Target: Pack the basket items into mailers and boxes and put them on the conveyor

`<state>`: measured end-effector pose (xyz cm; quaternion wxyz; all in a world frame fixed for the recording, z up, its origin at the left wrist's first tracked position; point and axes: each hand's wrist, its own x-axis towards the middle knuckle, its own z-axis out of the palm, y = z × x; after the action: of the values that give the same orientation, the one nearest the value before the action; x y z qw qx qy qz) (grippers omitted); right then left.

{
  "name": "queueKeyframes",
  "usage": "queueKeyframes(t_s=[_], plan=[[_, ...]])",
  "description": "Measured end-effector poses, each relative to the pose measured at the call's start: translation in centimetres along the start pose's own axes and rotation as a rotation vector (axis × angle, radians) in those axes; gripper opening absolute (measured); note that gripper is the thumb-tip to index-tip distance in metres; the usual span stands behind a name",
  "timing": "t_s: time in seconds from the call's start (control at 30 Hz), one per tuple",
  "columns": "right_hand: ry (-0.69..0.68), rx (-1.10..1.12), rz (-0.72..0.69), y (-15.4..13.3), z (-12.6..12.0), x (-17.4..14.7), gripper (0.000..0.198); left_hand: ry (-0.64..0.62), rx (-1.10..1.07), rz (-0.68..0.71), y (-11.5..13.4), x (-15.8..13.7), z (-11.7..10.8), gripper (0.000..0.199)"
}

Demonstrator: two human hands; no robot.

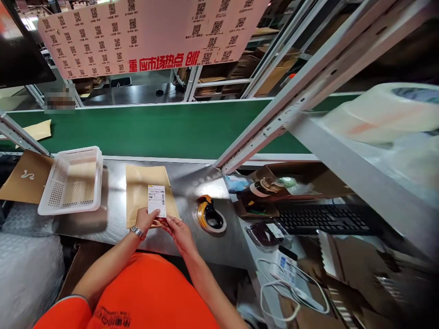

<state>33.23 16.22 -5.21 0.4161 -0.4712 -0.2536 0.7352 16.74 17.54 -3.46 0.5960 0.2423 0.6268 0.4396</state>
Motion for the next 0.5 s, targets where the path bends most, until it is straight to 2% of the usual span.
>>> queueKeyframes(t_s=[0.1, 0.27, 0.5], plan=[[0.015, -0.018, -0.009, 0.0, -0.1, 0.2, 0.067, 0.003, -0.026, -0.016, 0.2, -0.3, 0.1, 0.027], [0.03, -0.033, -0.02, 0.1, -0.1, 0.2, 0.065, 0.003, -0.041, -0.039, 0.5, -0.6, 0.3, 0.029], [0.012, -0.003, -0.045, 0.3, 0.4, 0.1, 0.072, 0.01, -0.073, -0.041, 1.1, -0.7, 0.0, 0.022]])
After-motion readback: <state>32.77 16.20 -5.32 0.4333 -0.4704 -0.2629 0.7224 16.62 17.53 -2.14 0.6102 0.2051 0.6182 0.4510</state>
